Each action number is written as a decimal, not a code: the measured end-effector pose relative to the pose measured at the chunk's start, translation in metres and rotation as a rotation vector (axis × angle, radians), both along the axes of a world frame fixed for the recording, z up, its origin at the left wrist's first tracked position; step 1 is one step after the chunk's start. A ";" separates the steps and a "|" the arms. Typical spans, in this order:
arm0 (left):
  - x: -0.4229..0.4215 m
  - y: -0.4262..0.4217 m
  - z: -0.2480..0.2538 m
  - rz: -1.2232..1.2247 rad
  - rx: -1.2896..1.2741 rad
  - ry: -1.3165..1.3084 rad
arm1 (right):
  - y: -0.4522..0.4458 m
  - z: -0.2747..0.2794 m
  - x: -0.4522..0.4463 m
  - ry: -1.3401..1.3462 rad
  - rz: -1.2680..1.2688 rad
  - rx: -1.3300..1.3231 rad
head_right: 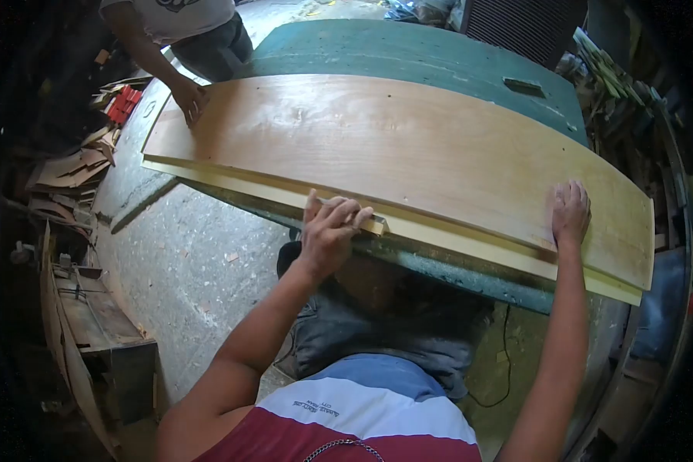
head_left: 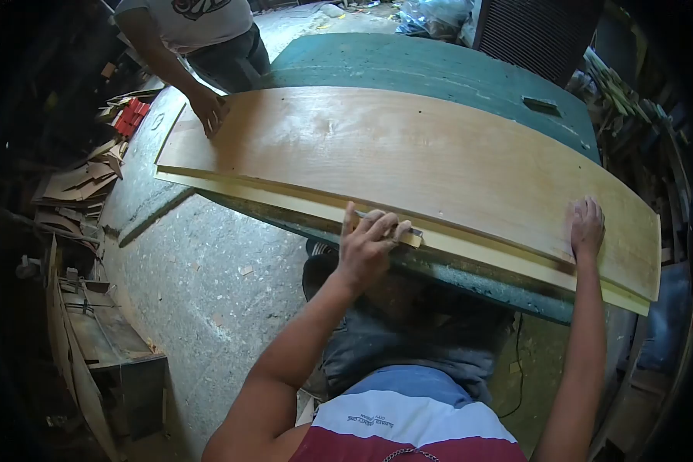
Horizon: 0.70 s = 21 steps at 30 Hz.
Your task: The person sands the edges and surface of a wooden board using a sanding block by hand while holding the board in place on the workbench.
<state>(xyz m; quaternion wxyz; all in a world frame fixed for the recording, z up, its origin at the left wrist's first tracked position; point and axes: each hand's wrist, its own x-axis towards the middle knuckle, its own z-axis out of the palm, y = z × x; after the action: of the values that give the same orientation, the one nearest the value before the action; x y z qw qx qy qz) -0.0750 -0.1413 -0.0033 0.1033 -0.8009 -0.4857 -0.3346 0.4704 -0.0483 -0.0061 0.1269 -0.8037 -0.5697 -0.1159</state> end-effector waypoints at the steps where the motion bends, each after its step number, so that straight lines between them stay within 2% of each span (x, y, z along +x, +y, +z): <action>1: -0.009 0.004 -0.001 -0.012 0.027 0.025 | 0.000 -0.003 0.005 0.011 0.032 0.022; 2: -0.021 0.009 -0.001 -0.026 0.060 0.053 | 0.002 -0.004 0.010 0.025 0.062 0.048; 3: -0.045 0.011 -0.001 0.030 -0.027 -0.041 | 0.002 -0.002 0.010 0.027 0.053 0.048; 4: -0.080 0.019 -0.004 0.141 0.005 0.043 | 0.001 0.001 0.004 0.024 0.033 0.047; 5: -0.115 0.028 -0.003 0.169 0.040 0.001 | 0.001 0.004 -0.004 0.024 0.013 0.043; 6: -0.148 0.030 -0.005 0.287 0.021 0.116 | 0.000 0.008 -0.012 0.036 -0.001 0.038; 8: -0.159 0.030 0.003 0.231 0.058 0.136 | -0.002 0.016 -0.023 -0.031 -0.028 0.012; 11: -0.108 0.033 0.001 0.028 0.110 0.127 | -0.001 0.014 -0.019 -0.050 -0.012 0.042; 13: -0.032 0.021 0.015 -0.098 0.015 0.002 | -0.003 0.015 -0.019 -0.055 -0.023 0.036; 15: 0.031 0.017 -0.003 -0.237 -0.053 -0.013 | 0.000 0.014 -0.020 -0.061 -0.015 0.041; 17: 0.085 0.002 0.009 -0.275 -0.025 0.043 | 0.000 0.004 -0.008 -0.030 0.020 0.078; 20: 0.074 0.009 0.008 -0.285 -0.027 -0.024 | 0.000 0.000 -0.001 -0.006 0.039 0.082; 21: 0.048 0.018 0.002 -0.218 -0.008 -0.016 | 0.002 0.001 -0.002 -0.003 0.038 0.086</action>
<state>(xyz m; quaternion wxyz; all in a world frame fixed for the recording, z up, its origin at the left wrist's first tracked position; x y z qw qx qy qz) -0.0274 -0.1231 -0.0010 0.0593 -0.8466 -0.3981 -0.3482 0.4689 -0.0465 -0.0047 0.1625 -0.7864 -0.5794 -0.1392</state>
